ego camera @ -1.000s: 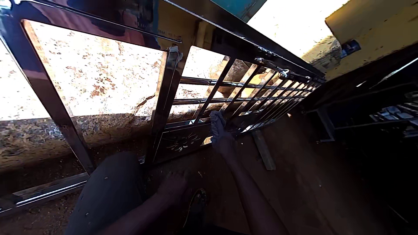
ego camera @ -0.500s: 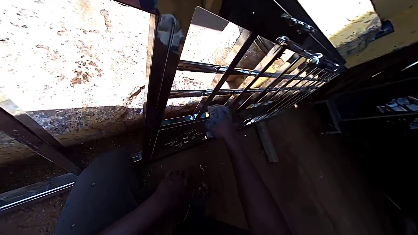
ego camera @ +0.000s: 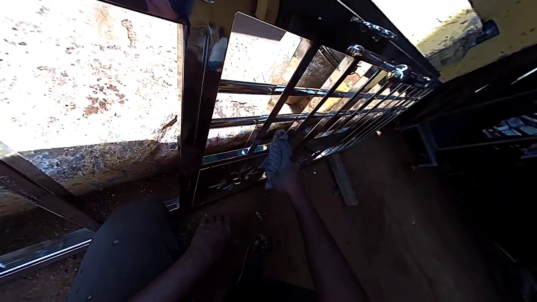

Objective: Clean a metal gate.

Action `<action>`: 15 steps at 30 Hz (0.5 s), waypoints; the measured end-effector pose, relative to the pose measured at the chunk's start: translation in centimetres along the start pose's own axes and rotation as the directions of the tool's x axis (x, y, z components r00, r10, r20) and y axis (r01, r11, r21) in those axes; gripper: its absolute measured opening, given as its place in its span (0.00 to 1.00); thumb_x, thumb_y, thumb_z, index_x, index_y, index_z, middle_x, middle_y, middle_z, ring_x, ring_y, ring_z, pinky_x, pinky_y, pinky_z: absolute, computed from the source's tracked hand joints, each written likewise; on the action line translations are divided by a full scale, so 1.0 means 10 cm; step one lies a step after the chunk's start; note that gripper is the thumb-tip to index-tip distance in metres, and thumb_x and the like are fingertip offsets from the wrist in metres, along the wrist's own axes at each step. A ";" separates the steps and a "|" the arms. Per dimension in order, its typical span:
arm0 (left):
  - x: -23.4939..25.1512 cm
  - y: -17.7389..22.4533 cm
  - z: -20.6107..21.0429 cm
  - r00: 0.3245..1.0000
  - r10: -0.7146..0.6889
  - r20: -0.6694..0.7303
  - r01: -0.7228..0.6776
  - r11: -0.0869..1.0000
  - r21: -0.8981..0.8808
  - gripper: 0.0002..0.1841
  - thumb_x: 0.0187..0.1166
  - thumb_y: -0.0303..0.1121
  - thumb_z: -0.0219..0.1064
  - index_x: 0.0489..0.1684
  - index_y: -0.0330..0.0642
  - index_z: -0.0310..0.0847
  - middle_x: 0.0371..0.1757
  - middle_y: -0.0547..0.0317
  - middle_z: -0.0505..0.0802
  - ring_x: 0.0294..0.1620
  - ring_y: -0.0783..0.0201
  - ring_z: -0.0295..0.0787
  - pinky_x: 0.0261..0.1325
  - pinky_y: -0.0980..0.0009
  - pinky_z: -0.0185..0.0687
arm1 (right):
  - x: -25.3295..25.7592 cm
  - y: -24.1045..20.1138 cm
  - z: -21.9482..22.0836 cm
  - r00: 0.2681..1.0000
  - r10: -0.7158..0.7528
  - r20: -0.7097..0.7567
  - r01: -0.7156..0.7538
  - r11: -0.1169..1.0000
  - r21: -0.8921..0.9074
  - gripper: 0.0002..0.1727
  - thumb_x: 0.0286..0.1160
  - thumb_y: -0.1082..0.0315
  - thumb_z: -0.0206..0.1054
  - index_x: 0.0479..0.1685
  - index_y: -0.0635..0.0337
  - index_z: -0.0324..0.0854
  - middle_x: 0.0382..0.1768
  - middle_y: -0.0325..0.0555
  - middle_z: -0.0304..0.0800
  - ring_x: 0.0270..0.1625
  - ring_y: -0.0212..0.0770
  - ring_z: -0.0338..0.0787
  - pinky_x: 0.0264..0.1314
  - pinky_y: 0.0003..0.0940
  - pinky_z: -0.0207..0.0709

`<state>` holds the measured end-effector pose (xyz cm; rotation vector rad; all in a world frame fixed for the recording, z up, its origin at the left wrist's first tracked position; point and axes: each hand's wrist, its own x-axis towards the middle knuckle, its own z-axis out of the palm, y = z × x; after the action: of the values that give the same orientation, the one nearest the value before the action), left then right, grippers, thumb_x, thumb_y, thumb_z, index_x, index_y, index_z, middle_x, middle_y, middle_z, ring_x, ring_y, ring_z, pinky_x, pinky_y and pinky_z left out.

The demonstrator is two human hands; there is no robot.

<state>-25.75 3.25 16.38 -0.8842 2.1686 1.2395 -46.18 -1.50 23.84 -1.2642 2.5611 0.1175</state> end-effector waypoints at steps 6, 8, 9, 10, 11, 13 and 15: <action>-0.02 -0.08 0.03 1.000 -0.002 -0.030 0.001 0.999 -0.043 0.38 0.83 0.55 0.61 0.86 0.37 0.61 0.79 0.36 0.78 0.81 0.38 0.73 0.80 0.41 0.66 | -0.09 -0.04 0.11 0.996 -0.008 -0.090 0.017 0.995 0.098 0.46 0.66 0.60 0.80 0.86 0.58 0.61 0.46 0.66 0.90 0.50 0.66 0.92 0.51 0.65 0.82; -0.03 -0.10 0.01 0.998 -0.053 -0.013 0.053 0.998 -0.016 0.39 0.83 0.54 0.61 0.86 0.35 0.60 0.80 0.35 0.76 0.82 0.37 0.71 0.81 0.40 0.65 | -0.10 0.01 0.15 0.996 0.014 -0.085 -0.006 0.996 0.089 0.43 0.67 0.59 0.80 0.83 0.60 0.65 0.48 0.67 0.90 0.52 0.65 0.91 0.55 0.63 0.82; -0.02 -0.09 0.00 0.998 -0.054 -0.015 0.054 0.998 -0.016 0.39 0.83 0.54 0.61 0.86 0.35 0.60 0.80 0.35 0.76 0.82 0.37 0.71 0.81 0.40 0.65 | -0.04 -0.01 0.13 0.996 0.002 -0.093 0.004 0.998 0.069 0.43 0.67 0.58 0.79 0.85 0.57 0.64 0.51 0.67 0.90 0.54 0.66 0.91 0.54 0.64 0.82; -0.01 -0.07 0.00 0.999 -0.042 -0.024 0.041 0.999 -0.028 0.39 0.83 0.55 0.61 0.87 0.36 0.60 0.80 0.36 0.76 0.82 0.37 0.71 0.81 0.40 0.66 | 0.04 -0.05 0.10 0.993 -0.023 -0.113 0.030 0.998 0.064 0.46 0.67 0.59 0.79 0.88 0.53 0.61 0.54 0.68 0.88 0.54 0.68 0.90 0.51 0.66 0.82; 0.00 -0.04 0.01 0.999 -0.024 -0.040 0.022 0.999 -0.047 0.39 0.83 0.55 0.61 0.87 0.38 0.60 0.80 0.37 0.77 0.82 0.39 0.72 0.81 0.41 0.66 | 0.10 -0.09 0.08 0.988 -0.054 -0.144 0.065 0.995 0.076 0.47 0.65 0.61 0.79 0.89 0.51 0.61 0.56 0.71 0.86 0.54 0.71 0.89 0.47 0.70 0.81; 0.00 -0.05 0.02 0.997 -0.013 -0.071 0.007 0.997 -0.076 0.38 0.83 0.56 0.59 0.87 0.40 0.61 0.79 0.39 0.78 0.81 0.41 0.74 0.80 0.43 0.68 | 0.14 -0.12 0.09 0.982 -0.064 -0.180 0.077 0.995 0.063 0.44 0.63 0.61 0.79 0.86 0.50 0.65 0.50 0.68 0.89 0.50 0.70 0.90 0.41 0.69 0.80; -0.02 -0.11 0.02 0.997 -0.040 -0.071 0.035 0.997 -0.072 0.38 0.83 0.57 0.60 0.87 0.39 0.61 0.80 0.39 0.77 0.81 0.40 0.74 0.79 0.43 0.69 | 0.06 -0.05 0.19 0.983 -0.024 -0.183 0.038 0.997 0.073 0.47 0.69 0.60 0.77 0.92 0.47 0.57 0.46 0.65 0.91 0.49 0.68 0.92 0.45 0.68 0.81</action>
<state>-24.80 3.08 15.83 -1.0091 2.1656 1.2913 -45.72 -1.84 21.85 -1.3418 2.6676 -0.1056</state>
